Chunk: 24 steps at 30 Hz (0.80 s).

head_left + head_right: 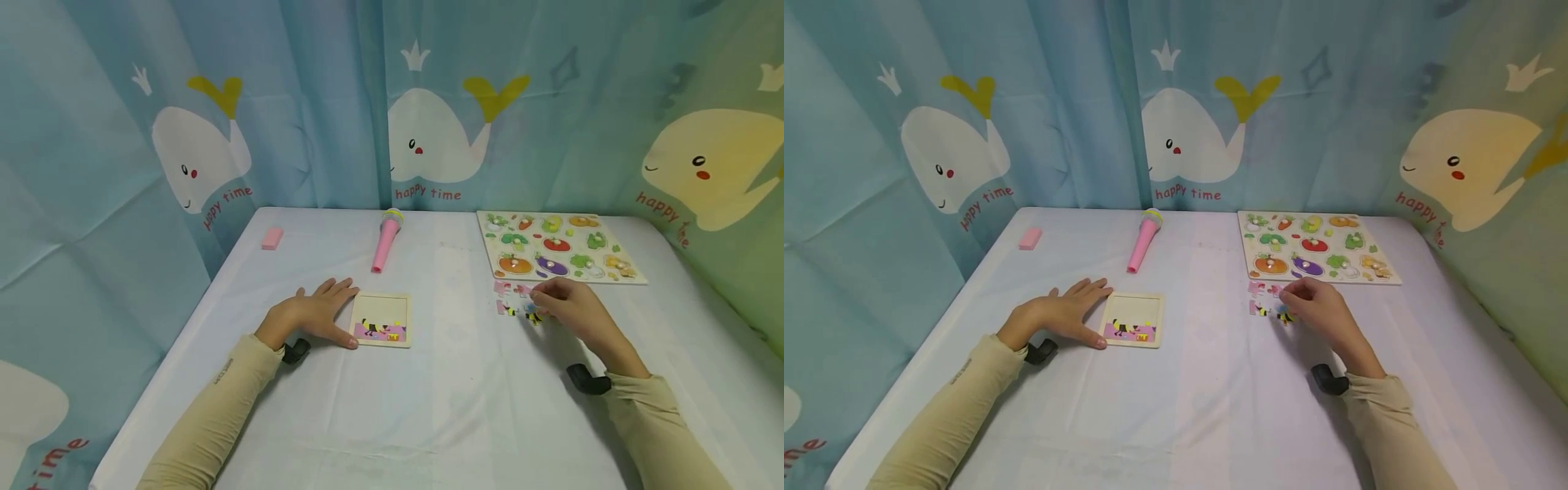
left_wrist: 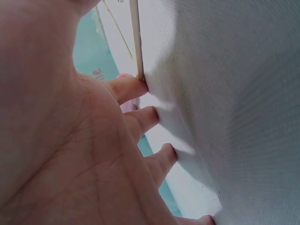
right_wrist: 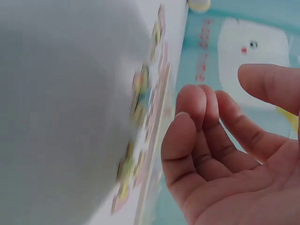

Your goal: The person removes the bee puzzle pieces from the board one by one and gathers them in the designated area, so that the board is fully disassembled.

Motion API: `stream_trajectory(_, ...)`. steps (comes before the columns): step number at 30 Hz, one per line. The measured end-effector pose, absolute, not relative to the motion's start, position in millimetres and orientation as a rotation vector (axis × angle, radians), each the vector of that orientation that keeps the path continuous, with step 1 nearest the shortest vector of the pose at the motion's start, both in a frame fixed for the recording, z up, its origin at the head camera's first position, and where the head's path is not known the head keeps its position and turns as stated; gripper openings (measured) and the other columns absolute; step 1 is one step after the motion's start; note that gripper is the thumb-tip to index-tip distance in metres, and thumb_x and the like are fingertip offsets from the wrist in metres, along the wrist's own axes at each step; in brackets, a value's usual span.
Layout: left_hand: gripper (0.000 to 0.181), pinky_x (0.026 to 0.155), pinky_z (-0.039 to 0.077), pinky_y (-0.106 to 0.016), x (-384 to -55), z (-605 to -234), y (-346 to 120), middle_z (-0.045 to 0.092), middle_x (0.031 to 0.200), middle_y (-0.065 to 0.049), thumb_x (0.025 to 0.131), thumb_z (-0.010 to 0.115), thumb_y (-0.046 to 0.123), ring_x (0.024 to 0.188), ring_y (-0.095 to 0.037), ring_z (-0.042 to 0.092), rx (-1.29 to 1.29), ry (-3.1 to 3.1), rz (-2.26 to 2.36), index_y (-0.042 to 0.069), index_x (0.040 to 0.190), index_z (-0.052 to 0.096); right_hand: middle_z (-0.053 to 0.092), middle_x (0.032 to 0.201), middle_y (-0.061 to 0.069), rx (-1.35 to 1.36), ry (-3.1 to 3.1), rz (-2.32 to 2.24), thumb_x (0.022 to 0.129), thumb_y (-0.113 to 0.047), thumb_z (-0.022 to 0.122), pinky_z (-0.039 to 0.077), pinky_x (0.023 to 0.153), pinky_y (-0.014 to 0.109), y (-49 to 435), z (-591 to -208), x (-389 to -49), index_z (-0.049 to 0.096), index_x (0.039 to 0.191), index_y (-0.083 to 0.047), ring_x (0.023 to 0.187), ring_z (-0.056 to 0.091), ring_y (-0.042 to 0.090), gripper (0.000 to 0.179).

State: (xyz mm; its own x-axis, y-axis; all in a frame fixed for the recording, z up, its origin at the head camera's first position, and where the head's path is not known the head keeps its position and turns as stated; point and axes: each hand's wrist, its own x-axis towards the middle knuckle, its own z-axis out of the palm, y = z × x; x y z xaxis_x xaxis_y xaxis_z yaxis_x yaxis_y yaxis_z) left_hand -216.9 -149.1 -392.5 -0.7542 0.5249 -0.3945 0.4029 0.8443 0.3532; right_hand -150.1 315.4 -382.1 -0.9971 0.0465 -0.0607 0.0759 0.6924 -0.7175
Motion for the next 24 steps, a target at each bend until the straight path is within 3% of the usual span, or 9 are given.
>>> stream_trajectory(10,0.119,0.118,0.003,-0.080,-218.6,-394.0,-145.4,0.003,0.180,-0.007,0.086,0.083,0.062,0.164,-0.035,-0.003,0.688,2.519,0.339,0.014,0.173,0.017,0.071,0.098,0.013,-0.165,2.854,-1.211,0.109,-0.025,0.066,0.050,0.063,0.031,273.5,-376.8,-159.0,0.068,0.122,0.003,0.082,0.061,0.023,0.031)
stream_trajectory(17,0.119,0.119,0.004,-0.079,-218.9,-395.2,-146.3,0.003,0.180,-0.007,0.087,0.082,0.062,0.164,-0.034,-0.003,0.683,2.520,0.330,0.014,0.173,0.017,0.072,0.103,0.016,-0.298,2.803,-1.239,0.106,-0.017,0.069,0.055,0.071,0.030,243.6,-376.5,-169.0,0.069,0.116,0.004,0.085,0.067,0.023,0.023)
stream_trajectory(24,0.119,0.119,0.003,-0.079,-217.8,-393.3,-148.2,0.002,0.180,-0.007,0.087,0.083,0.062,0.164,-0.034,-0.003,0.676,2.531,0.328,0.014,0.173,0.016,0.072,0.096,0.013,-0.426,2.774,-1.236,0.105,-0.014,0.069,0.053,0.071,0.032,212.6,-379.0,-177.3,0.072,0.110,0.001,0.080,0.067,0.022,0.016)
